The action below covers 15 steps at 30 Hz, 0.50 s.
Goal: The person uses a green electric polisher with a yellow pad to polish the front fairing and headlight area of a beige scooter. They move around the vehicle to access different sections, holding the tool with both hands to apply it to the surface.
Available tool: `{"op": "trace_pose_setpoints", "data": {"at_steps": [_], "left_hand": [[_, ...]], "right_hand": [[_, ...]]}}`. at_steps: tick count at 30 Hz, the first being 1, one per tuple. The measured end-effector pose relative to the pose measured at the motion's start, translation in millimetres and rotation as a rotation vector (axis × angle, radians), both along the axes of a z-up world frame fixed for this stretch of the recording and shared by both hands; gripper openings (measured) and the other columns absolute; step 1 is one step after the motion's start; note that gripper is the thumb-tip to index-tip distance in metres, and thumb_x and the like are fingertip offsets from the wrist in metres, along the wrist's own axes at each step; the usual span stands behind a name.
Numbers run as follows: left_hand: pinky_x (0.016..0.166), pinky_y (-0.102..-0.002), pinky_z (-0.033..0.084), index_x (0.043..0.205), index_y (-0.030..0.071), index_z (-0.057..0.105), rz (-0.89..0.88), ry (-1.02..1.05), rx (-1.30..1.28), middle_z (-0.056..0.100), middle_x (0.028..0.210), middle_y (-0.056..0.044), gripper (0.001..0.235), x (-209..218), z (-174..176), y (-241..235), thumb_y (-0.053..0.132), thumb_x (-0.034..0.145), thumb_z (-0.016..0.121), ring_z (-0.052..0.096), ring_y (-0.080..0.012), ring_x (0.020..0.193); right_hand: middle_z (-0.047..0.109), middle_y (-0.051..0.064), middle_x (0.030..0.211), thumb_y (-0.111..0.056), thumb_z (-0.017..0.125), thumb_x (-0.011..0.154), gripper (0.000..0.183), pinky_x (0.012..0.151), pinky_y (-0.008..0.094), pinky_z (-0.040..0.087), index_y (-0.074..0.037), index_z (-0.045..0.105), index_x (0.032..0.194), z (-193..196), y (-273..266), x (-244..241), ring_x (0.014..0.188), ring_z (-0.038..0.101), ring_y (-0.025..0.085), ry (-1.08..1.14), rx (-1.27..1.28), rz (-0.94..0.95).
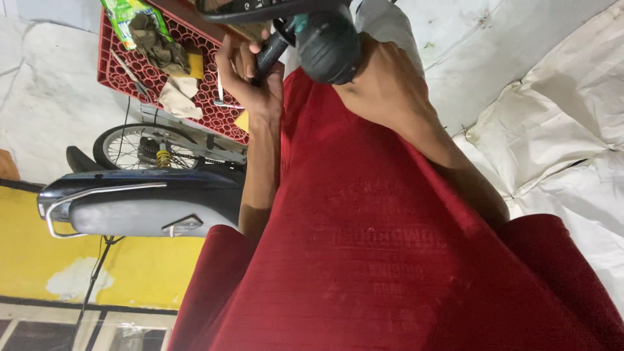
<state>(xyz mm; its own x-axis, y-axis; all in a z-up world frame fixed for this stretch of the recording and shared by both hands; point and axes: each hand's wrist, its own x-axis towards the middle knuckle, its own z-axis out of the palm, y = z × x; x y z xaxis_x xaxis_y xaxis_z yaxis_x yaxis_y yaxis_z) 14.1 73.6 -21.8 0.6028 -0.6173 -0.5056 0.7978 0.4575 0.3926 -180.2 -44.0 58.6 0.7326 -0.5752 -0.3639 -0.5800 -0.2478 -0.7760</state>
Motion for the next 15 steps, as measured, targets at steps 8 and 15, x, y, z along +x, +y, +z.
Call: {"op": "trace_pose_setpoints", "data": {"at_steps": [8, 15], "left_hand": [[0.107, -0.045, 0.055, 0.054, 0.021, 0.035, 0.035, 0.145, -0.015, 0.042, 0.051, 0.003, 0.049, 5.3, -16.5, 8.3, 0.016, 0.1, 0.053, 0.066, -0.0131, 0.075], [0.102, -0.045, 0.057, 0.067, 0.019, 0.053, 0.004, 0.175, -0.122, 0.046, 0.057, 0.006, 0.039, 3.3, -49.7, 40.6, 0.016, 0.105, 0.051, 0.066, -0.0092, 0.079]], "right_hand": [[0.067, 0.019, 0.069, -0.015, 0.075, 0.088, 0.019, 0.063, 0.045, 0.057, 0.003, 0.067, 0.088, 14.4, -11.6, 29.7, 0.063, 0.07, 0.033, 0.118, -0.035, -0.013], [0.068, 0.022, 0.067, -0.017, 0.075, 0.085, 0.021, 0.064, 0.047, 0.058, 0.003, 0.068, 0.081, 16.0, -19.0, 41.9, 0.063, 0.07, 0.037, 0.205, -0.028, 0.043]]}}
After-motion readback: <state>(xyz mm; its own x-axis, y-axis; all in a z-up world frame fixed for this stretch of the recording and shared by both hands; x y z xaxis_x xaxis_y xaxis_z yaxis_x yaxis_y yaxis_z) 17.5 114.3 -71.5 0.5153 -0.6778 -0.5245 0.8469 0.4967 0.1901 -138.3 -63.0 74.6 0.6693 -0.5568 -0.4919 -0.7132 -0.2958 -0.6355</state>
